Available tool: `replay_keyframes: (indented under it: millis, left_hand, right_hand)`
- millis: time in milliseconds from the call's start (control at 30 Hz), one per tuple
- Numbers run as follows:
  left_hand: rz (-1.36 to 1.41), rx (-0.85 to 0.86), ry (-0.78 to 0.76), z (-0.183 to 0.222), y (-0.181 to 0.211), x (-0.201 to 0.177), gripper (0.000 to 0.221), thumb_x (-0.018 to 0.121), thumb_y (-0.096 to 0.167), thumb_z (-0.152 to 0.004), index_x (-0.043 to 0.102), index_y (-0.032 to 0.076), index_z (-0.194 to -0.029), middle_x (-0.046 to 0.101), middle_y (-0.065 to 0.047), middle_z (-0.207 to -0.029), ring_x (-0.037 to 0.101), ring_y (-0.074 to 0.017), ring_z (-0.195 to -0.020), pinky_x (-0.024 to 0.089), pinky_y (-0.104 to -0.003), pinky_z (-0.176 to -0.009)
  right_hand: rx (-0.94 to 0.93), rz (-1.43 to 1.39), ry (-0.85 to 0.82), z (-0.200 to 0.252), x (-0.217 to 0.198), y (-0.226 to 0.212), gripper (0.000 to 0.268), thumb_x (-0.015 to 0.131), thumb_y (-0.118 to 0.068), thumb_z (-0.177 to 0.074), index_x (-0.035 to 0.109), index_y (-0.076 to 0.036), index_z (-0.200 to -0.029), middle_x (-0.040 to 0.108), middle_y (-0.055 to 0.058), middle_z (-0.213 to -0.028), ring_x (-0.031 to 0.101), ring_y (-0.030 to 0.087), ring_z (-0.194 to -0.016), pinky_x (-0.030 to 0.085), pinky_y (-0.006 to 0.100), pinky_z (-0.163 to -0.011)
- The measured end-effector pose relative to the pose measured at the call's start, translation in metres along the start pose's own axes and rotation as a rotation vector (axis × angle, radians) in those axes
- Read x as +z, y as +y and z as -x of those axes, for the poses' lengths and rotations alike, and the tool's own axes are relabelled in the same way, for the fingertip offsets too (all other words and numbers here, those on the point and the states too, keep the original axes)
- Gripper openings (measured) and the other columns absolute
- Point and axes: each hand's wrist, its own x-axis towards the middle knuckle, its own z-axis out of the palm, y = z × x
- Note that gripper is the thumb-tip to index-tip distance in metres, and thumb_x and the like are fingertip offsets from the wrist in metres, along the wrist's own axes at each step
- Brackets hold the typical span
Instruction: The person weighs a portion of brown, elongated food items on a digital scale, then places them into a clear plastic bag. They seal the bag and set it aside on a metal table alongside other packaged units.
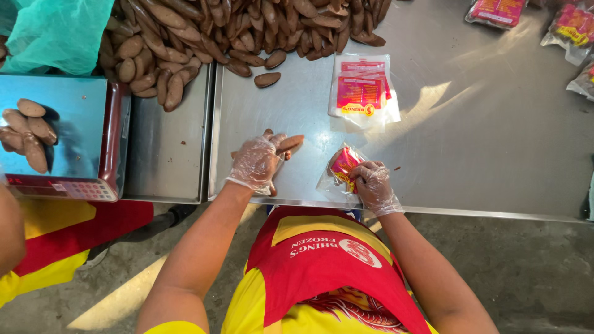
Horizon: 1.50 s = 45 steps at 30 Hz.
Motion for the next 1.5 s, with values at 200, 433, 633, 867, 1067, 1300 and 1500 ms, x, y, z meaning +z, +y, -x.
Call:
replay_keyframes:
  millis: [200,433,633,867,1067,1300,1500]
  left_hand:
    - [0.310,-0.067,0.066,0.006,0.023,0.022,0.047,0.048,0.016,-0.106,0.051,-0.010,-0.144,0.058,-0.019,-0.137,0.058,-0.0382,-0.131,0.048,-0.040,-0.103]
    - [0.704,-0.253,0.314,0.029,0.065,0.001,0.026,0.054,0.019,-0.104,0.071,0.001,-0.112,0.070,-0.009,-0.099,0.066,-0.0236,-0.090,0.051,-0.035,-0.085]
    - [1.349,-0.909,-0.206,0.085,0.113,0.015,0.022,0.065,0.018,-0.094,0.077,0.004,-0.106,0.055,0.003,-0.071,0.047,-0.0081,-0.060,0.041,-0.025,-0.056]
    - [1.699,-0.862,0.051,0.084,0.162,0.073,0.026,0.057,0.013,-0.097,0.066,-0.003,-0.115,0.061,-0.001,-0.081,0.055,-0.0078,-0.068,0.049,-0.024,-0.063]
    - [1.562,-0.951,0.179,0.093,0.179,0.057,0.028,0.054,0.008,-0.096,0.065,-0.003,-0.119,0.062,-0.004,-0.083,0.057,-0.0091,-0.069,0.051,-0.025,-0.063]
    - [1.557,-0.982,0.269,0.092,0.177,0.069,0.029,0.051,0.008,-0.097,0.063,-0.003,-0.121,0.067,-0.006,-0.087,0.061,-0.0107,-0.071,0.055,-0.025,-0.067]
    - [1.656,-0.985,0.235,0.086,0.174,0.111,0.017,0.063,0.005,-0.094,0.063,0.003,-0.111,0.066,-0.009,-0.081,0.059,-0.0142,-0.064,0.047,-0.028,-0.056]
  right_hand:
    - [0.006,-0.012,-0.050,-0.001,-0.002,0.004,0.020,0.069,0.003,-0.075,0.074,-0.013,-0.087,0.074,0.006,-0.099,0.066,0.030,-0.096,0.051,0.045,-0.092]
    - [-0.045,-0.011,-0.115,-0.005,-0.012,-0.001,0.024,0.071,0.000,-0.075,0.075,-0.012,-0.096,0.073,0.006,-0.106,0.065,0.033,-0.096,0.048,0.047,-0.092]
    - [-0.048,-0.113,-0.231,-0.014,-0.028,0.000,0.012,0.070,-0.003,-0.081,0.071,-0.013,-0.088,0.073,0.006,-0.108,0.066,0.033,-0.095,0.050,0.046,-0.092]
    - [-0.159,-0.103,-0.293,-0.017,-0.043,0.002,0.016,0.070,-0.003,-0.079,0.072,-0.012,-0.092,0.071,0.011,-0.115,0.065,0.038,-0.098,0.052,0.048,-0.091]
    - [-0.149,-0.090,-0.423,-0.028,-0.050,0.005,0.017,0.072,-0.003,-0.079,0.077,-0.013,-0.092,0.071,0.010,-0.114,0.065,0.039,-0.097,0.054,0.049,-0.086]
    - [-0.182,-0.161,-0.365,-0.032,-0.050,0.006,0.018,0.071,-0.001,-0.076,0.077,-0.013,-0.088,0.071,0.009,-0.110,0.065,0.037,-0.095,0.055,0.048,-0.085]
    - [-0.117,-0.239,-0.323,-0.027,-0.041,0.018,0.015,0.071,-0.002,-0.082,0.076,-0.014,-0.090,0.074,0.006,-0.108,0.068,0.028,-0.094,0.058,0.040,-0.085]
